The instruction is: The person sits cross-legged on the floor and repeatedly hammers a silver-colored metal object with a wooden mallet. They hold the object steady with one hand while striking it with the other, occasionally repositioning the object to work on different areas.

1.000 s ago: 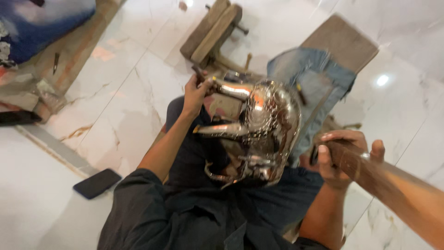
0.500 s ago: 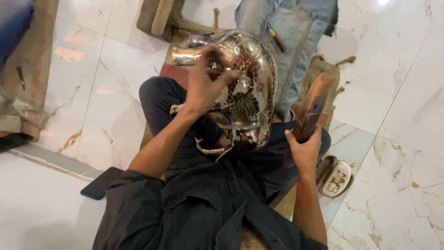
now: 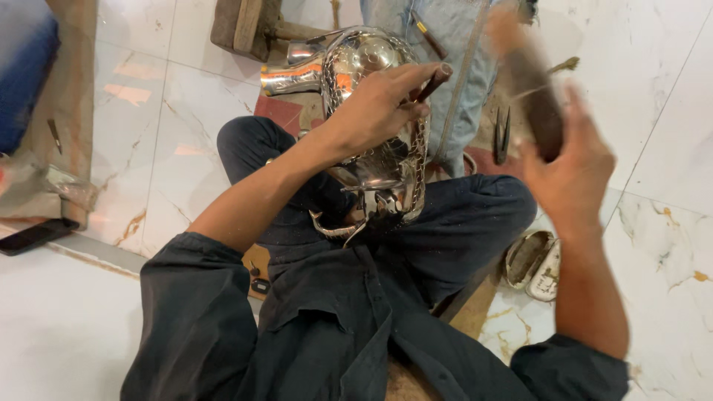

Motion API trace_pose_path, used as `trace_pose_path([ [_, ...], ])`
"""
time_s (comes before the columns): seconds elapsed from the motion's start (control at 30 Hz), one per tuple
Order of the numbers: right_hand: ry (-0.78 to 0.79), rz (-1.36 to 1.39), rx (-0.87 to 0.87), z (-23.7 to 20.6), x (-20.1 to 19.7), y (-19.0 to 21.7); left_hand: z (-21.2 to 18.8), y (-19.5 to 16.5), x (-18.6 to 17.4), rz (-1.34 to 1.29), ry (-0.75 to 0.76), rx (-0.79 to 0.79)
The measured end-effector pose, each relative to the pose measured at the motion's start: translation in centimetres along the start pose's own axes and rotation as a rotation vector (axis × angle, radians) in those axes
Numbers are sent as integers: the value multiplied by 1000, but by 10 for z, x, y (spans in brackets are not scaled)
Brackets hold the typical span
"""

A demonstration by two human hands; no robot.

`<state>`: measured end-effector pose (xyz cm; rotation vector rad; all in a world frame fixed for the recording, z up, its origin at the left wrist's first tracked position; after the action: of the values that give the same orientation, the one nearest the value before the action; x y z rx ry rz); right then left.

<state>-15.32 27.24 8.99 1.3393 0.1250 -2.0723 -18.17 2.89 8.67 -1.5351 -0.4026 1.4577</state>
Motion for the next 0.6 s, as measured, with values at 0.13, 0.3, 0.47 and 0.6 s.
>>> trace_pose_path([
  [0.13, -105, 696, 318, 19, -19, -36, 1, 7, 1, 16, -32, -58],
  [0.3, 225, -44, -184, 59, -40, 14, -3, 9, 5, 103, -25, -27],
  [0.47, 237, -75, -180, 86, -57, 39, -12, 9, -1, 54, -130, -53],
  [0.6, 404, -443, -295, 93, -58, 56, -23, 27, 9, -83, -99, -258],
])
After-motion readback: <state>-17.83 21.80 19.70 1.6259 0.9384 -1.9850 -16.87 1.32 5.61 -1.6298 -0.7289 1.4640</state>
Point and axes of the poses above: each hand's wrist, its own z-axis towards the middle knuckle, its own x-axis out of the palm, y = z × x, the point moved 9 cm from there along z, towards the middle knuckle, and after that the axes turned 3 degrees about -x, right-handed, at the moved point
